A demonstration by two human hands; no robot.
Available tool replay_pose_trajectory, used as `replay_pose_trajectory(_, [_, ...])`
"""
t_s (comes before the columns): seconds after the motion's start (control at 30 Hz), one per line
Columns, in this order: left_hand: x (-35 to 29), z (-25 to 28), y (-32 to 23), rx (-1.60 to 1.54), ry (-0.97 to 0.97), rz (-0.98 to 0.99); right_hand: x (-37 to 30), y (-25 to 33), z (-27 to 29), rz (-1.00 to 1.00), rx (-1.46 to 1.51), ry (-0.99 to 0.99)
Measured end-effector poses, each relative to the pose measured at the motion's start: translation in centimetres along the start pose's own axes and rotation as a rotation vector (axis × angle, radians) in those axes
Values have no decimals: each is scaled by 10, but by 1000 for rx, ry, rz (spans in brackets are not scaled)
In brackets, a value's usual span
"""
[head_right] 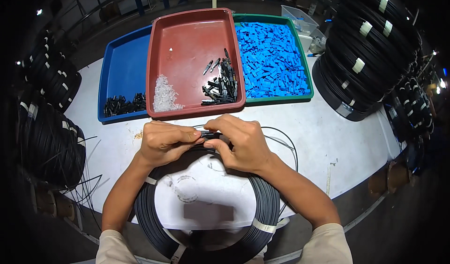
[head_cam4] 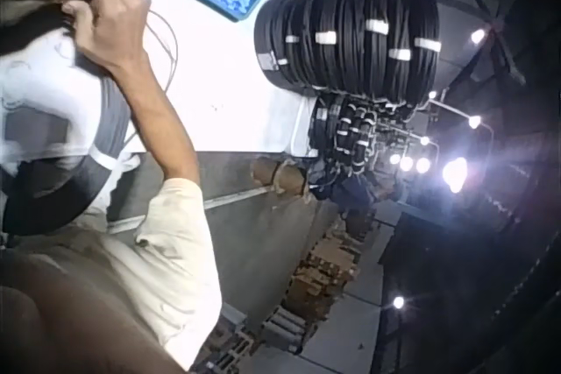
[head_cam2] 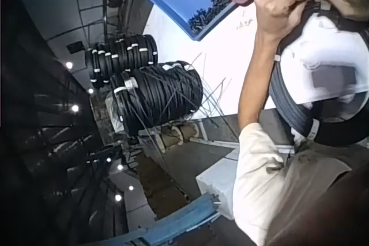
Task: The person attaches connectors and components from trays onto the ends of coiled cables, stacks a completed coil onto a pile, and takes a new cable coil to repeat the process.
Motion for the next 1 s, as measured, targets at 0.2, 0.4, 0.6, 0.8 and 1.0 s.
replay_pose_trajectory(0.2, [2, -3, -1, -78, 37, 35, -4, -4, 3, 94, -63, 68])
replay_pose_trajectory(0.4, [0, -2, -3, 42, 58, -49, -3, -4, 0, 25, -92, 95])
replay_pose_trajectory(0.6, [2, -3, 0, -91, 14, 79, -4, -3, 3, 117, -84, 5])
replay_pose_trajectory(0.8, [5, -2, -10, 92, 84, -121, -4, -5, 1, 48, -103, 141])
replay_pose_trajectory(1.0, [0, -1, 2, -62, 14, 66, -2, -3, 2, 40, -19, 15])
Point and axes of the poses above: each hand's wrist, its own x-axis towards the middle knuckle, its own z-axis out of the back of the hand, y = z × x, the point moved 5 cm from there along x, towards the middle knuckle, and after that the axes turned 5 degrees about -z, right-handed, at the moved point
